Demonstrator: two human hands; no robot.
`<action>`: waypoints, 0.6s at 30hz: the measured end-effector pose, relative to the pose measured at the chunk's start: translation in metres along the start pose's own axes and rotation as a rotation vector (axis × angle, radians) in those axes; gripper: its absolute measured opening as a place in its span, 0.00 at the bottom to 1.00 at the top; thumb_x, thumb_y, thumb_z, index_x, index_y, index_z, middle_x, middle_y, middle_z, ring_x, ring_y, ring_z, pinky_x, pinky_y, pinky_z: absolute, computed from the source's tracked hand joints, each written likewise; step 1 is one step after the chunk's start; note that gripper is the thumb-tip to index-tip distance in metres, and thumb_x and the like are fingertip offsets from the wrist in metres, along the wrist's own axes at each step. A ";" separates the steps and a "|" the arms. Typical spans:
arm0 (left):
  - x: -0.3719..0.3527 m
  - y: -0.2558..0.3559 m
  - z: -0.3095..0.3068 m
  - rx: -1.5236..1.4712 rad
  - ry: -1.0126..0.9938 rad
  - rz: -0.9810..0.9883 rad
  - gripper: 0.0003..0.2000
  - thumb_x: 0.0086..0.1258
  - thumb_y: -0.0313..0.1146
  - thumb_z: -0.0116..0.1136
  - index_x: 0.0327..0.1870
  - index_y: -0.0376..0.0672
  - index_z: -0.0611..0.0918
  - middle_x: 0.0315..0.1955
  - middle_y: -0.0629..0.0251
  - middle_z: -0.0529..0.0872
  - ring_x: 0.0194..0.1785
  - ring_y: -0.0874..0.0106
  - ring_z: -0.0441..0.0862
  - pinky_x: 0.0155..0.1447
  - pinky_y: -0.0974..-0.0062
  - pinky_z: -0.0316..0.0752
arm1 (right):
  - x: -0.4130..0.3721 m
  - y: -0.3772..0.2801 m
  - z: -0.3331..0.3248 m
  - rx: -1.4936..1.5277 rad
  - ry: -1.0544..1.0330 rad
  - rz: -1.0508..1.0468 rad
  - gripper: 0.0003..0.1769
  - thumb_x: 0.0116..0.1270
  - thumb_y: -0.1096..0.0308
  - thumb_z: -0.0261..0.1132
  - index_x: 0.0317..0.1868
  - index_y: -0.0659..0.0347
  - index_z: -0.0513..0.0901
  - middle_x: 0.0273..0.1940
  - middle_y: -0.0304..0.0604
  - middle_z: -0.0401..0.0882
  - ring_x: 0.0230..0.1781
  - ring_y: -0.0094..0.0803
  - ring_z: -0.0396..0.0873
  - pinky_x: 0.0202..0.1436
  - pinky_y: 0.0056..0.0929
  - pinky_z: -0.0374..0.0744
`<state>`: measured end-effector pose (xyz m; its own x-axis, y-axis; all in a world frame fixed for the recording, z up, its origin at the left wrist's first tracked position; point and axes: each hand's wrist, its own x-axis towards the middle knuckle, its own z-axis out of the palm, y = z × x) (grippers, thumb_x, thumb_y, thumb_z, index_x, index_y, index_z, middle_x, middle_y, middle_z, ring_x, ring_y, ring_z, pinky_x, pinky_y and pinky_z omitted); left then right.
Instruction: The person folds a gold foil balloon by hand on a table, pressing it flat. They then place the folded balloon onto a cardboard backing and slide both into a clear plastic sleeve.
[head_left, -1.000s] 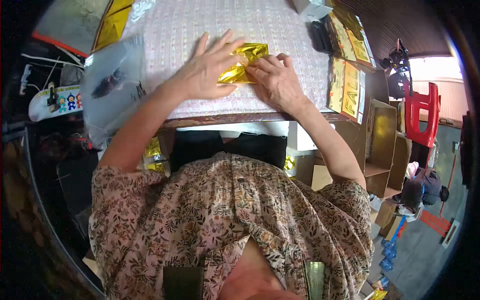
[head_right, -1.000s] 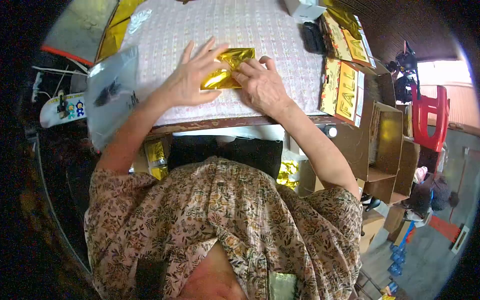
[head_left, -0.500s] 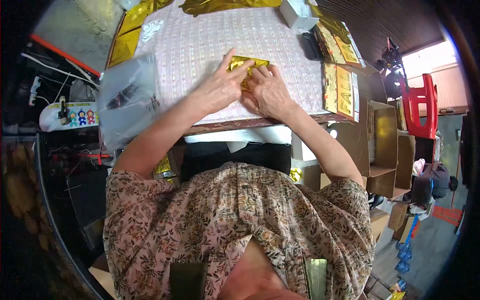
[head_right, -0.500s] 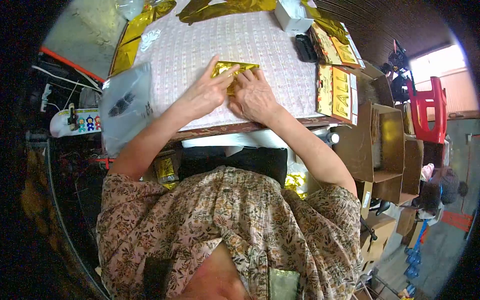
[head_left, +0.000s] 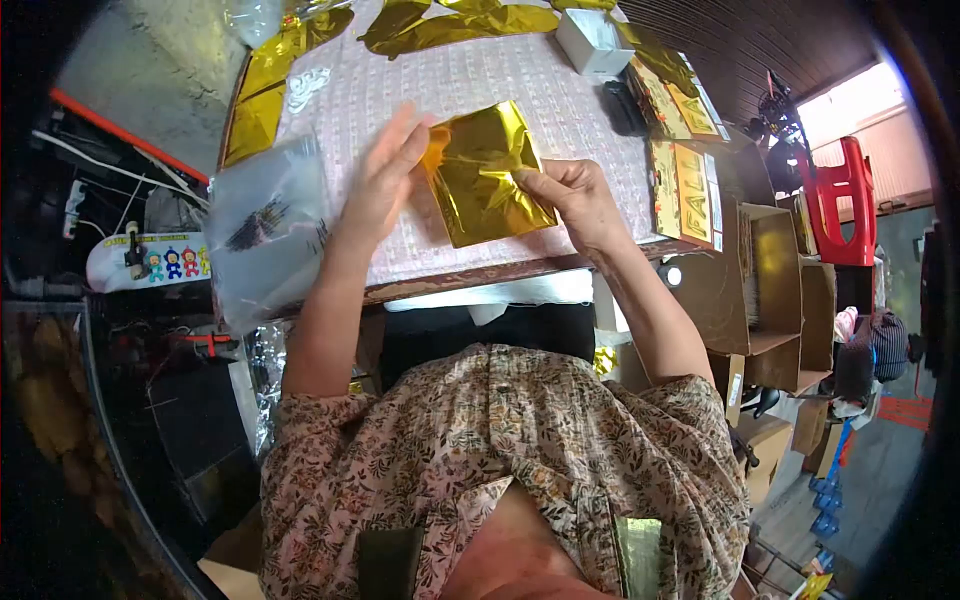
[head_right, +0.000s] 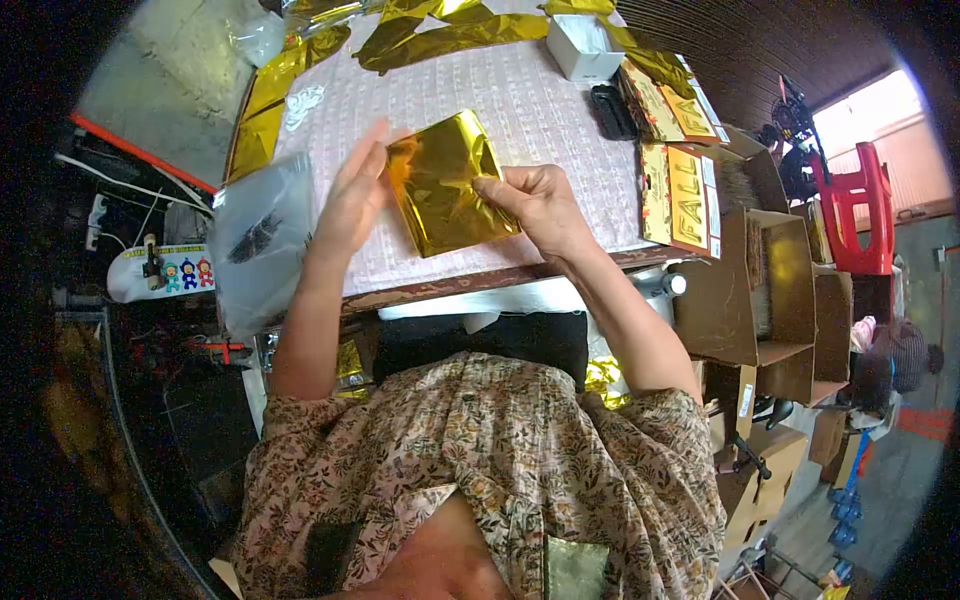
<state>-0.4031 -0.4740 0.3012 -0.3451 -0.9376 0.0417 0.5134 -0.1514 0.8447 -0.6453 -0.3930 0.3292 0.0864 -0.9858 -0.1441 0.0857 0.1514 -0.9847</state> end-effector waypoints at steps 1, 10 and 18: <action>-0.002 -0.007 -0.003 -0.004 0.002 -0.001 0.27 0.80 0.43 0.64 0.70 0.33 0.75 0.66 0.51 0.81 0.74 0.68 0.74 0.76 0.66 0.69 | 0.002 0.004 -0.001 -0.003 -0.001 0.003 0.11 0.76 0.67 0.70 0.35 0.65 0.91 0.33 0.33 0.89 0.30 0.14 0.78 0.37 0.21 0.75; -0.021 -0.035 0.020 -0.078 0.014 -0.132 0.14 0.79 0.31 0.63 0.61 0.37 0.81 0.54 0.65 0.87 0.57 0.76 0.83 0.64 0.74 0.77 | -0.001 0.023 0.003 0.022 0.078 -0.001 0.11 0.76 0.66 0.70 0.42 0.66 0.92 0.36 0.35 0.90 0.36 0.17 0.82 0.46 0.20 0.77; -0.033 -0.039 0.039 -0.046 0.000 -0.109 0.13 0.80 0.30 0.62 0.60 0.37 0.82 0.53 0.67 0.88 0.54 0.77 0.84 0.62 0.75 0.78 | 0.018 0.010 -0.003 0.029 0.270 -0.225 0.09 0.73 0.68 0.73 0.45 0.67 0.90 0.37 0.36 0.89 0.35 0.20 0.81 0.43 0.21 0.78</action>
<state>-0.4419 -0.4254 0.2878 -0.4006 -0.9149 -0.0493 0.5085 -0.2667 0.8187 -0.6459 -0.4094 0.3167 -0.2031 -0.9778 0.0514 0.1016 -0.0732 -0.9921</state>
